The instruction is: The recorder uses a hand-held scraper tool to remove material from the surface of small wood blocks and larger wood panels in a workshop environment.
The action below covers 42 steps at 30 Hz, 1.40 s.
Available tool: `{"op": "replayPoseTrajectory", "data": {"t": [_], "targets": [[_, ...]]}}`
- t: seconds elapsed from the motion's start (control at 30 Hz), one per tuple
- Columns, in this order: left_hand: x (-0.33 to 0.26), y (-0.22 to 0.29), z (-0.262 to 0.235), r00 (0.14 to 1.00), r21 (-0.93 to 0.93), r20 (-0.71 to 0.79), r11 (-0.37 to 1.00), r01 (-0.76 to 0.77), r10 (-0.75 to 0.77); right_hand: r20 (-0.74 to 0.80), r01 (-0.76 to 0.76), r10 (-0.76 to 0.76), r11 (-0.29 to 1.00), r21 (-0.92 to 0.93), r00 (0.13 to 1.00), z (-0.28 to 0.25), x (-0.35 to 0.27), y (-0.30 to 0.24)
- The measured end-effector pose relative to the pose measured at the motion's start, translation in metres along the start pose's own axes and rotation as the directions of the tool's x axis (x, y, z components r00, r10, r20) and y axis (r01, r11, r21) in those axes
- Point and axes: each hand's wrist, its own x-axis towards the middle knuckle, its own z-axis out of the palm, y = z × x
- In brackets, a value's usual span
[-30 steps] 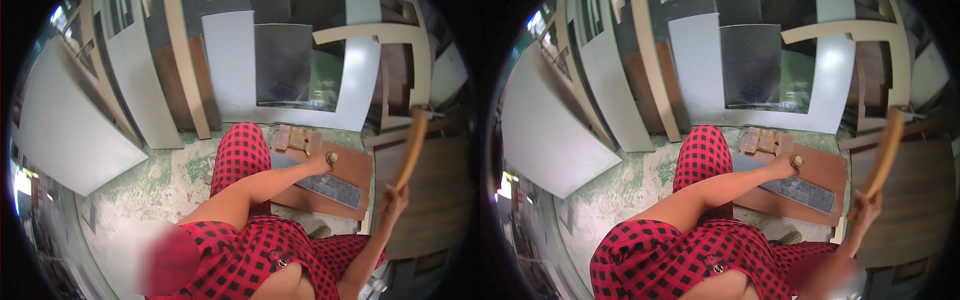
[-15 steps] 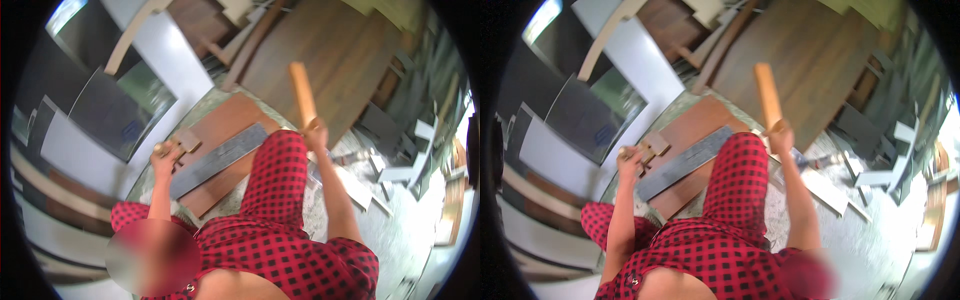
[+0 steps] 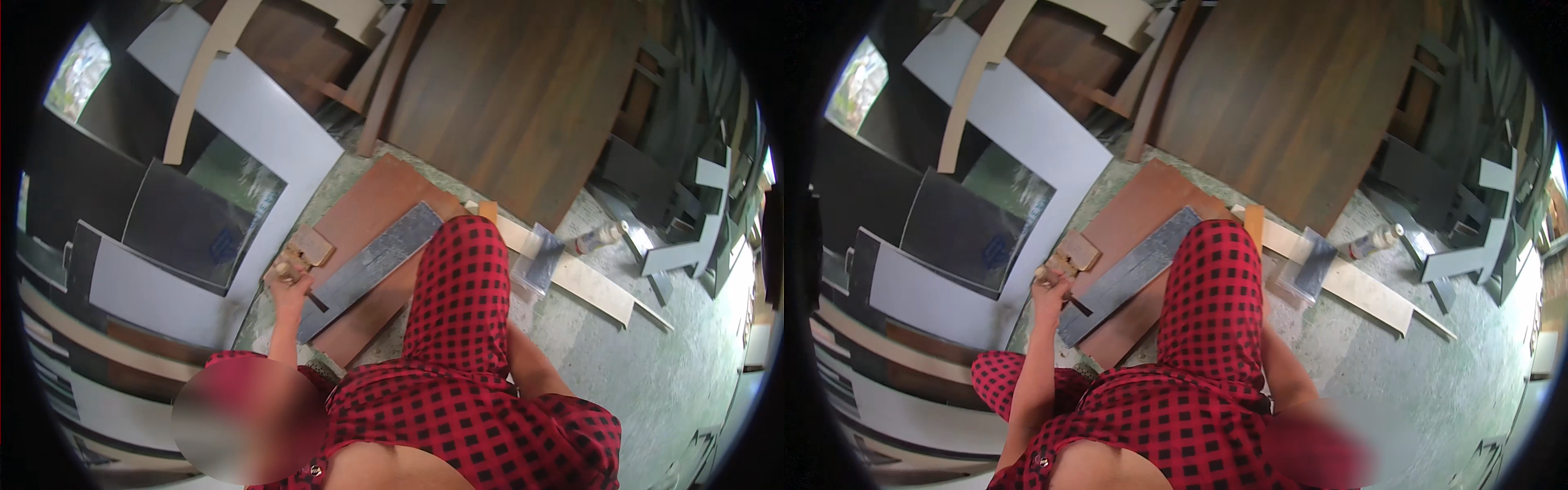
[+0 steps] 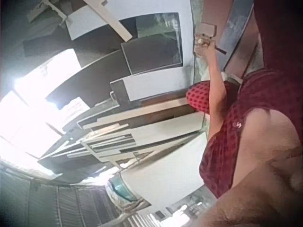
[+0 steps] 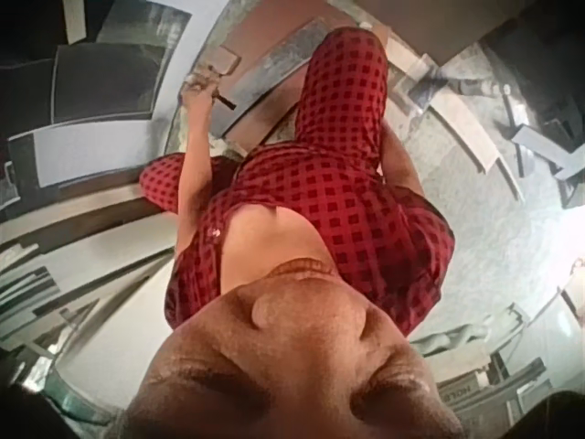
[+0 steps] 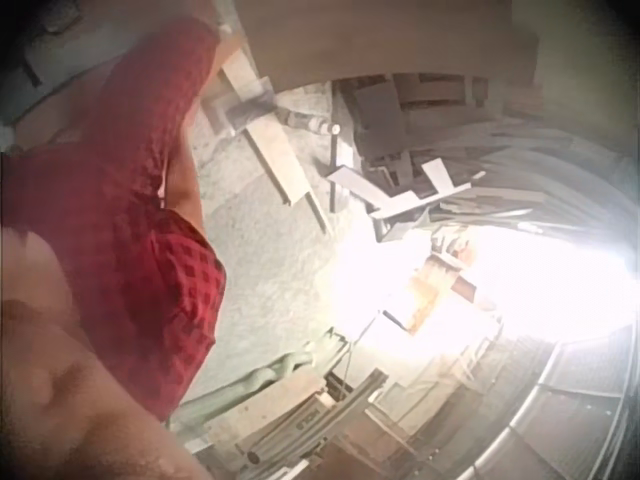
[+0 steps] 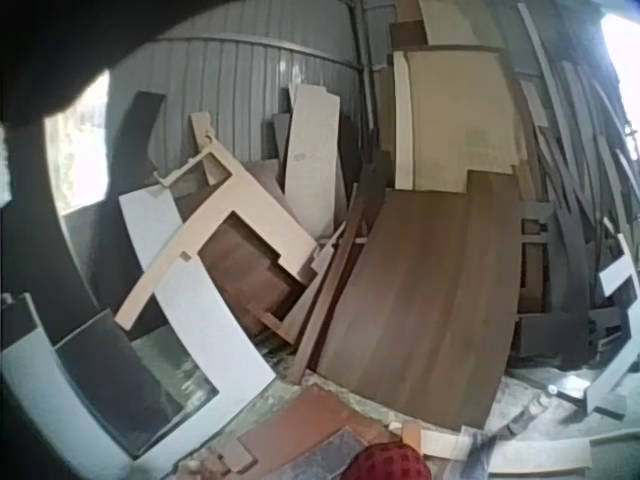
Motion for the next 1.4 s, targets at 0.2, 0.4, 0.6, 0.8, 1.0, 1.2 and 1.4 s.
{"op": "replayPoseTrajectory", "data": {"t": [0.2, 0.4, 0.6, 0.8, 1.0, 1.2, 1.4], "targets": [[0.001, -0.001, 0.006, 0.989, 0.172, 0.137, 0.982, -0.077, 0.054, 0.181, 0.253, -0.255, 0.967, 0.033, 0.950, -0.064, 0.060, -0.036], [-0.014, 0.000, 0.017, 0.954, 0.418, 0.271, 0.877, -0.235, 0.127, -0.235, 0.625, -0.588, 0.768, 0.136, 0.774, -0.153, 0.017, -0.218], [-0.027, 0.005, 0.021, 0.929, 0.520, 0.339, 0.793, -0.316, 0.148, 0.112, 0.944, -0.937, 0.331, -0.016, 0.331, -0.095, -0.090, -0.344], [-0.031, -0.007, 0.028, 0.899, 0.694, 0.433, 0.611, -0.381, 0.068, 0.717, 0.980, -0.669, 0.155, -0.121, 0.195, 0.005, -0.137, -0.336], [-0.047, -0.020, 0.050, 0.862, 0.724, 0.484, 0.484, -0.491, 0.150, 0.805, 0.967, -0.537, 0.131, -0.217, 0.253, 0.035, -0.113, -0.297], [-0.026, -0.033, 0.051, 0.910, 0.763, 0.386, 0.502, -0.408, 0.153, 0.727, 0.942, -0.602, 0.162, -0.294, 0.331, 0.053, -0.105, -0.305], [0.022, -0.064, 0.009, 0.922, 0.918, 0.192, 0.392, -0.048, -0.336, 0.580, 0.873, -0.664, 0.265, -0.409, 0.473, 0.009, -0.076, -0.340]]}}
